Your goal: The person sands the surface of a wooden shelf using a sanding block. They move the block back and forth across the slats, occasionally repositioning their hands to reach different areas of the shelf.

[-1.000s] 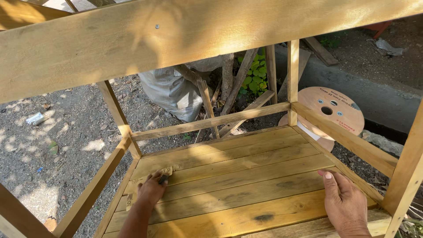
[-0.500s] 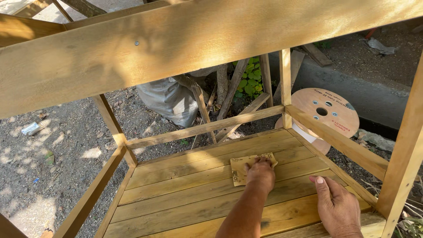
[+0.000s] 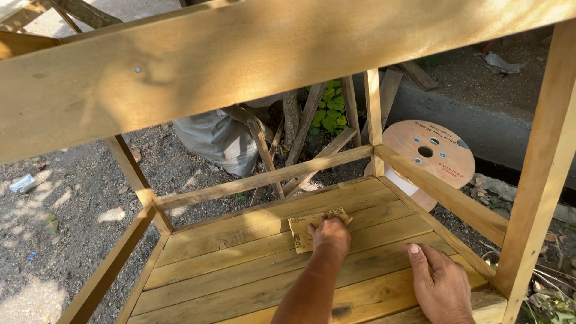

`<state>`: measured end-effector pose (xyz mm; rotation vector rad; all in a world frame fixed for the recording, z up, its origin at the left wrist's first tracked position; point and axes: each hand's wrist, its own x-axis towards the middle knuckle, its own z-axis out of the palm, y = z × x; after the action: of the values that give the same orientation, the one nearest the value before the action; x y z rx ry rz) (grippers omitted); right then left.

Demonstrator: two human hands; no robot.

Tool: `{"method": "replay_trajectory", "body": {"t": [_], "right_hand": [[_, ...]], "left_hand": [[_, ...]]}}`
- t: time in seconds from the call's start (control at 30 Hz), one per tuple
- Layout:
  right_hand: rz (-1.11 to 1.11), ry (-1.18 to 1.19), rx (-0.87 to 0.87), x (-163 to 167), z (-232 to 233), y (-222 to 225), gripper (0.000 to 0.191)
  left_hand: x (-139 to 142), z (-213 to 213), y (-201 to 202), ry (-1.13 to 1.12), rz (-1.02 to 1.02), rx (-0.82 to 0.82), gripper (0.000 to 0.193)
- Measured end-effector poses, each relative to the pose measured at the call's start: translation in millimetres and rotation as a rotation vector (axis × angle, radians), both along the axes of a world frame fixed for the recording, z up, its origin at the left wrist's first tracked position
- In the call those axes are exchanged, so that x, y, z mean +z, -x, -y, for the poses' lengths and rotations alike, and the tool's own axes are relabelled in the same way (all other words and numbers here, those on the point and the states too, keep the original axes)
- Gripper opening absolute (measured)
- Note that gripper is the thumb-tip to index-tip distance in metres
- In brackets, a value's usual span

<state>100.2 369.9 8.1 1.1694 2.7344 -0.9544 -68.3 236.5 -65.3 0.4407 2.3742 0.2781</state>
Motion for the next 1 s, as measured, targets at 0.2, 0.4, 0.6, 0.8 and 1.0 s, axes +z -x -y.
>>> {"method": "replay_trajectory", "body": {"t": [0.2, 0.4, 0.6, 0.8, 1.0], "right_hand": [[0.178, -0.034, 0.250, -4.8, -1.9, 7.7, 0.051], [0.187, -0.161, 0.559, -45.5, -12.0, 32.8, 0.055], [0.400, -0.283, 0.670, -59.1, -13.2, 60.2, 0.055], [0.447, -0.280, 0.651, -50.6, -8.9, 66.8, 0.054], [0.500, -0.245, 0.631, -47.8, -5.7, 71.2, 0.052]], "left_hand": [[-7.4, 26.0, -30.8, -0.101, -0.068, 0.053, 0.054], [-48.8, -0.4, 18.2, -0.042, -0.165, 0.070, 0.070], [-52.8, 30.7, -5.4, -0.179, -0.066, -0.027, 0.044], [-44.3, 27.7, -13.2, -0.129, 0.009, 0.077, 0.048], [-58.3, -5.3, 22.8, -0.216, -0.046, 0.065, 0.047]]}}
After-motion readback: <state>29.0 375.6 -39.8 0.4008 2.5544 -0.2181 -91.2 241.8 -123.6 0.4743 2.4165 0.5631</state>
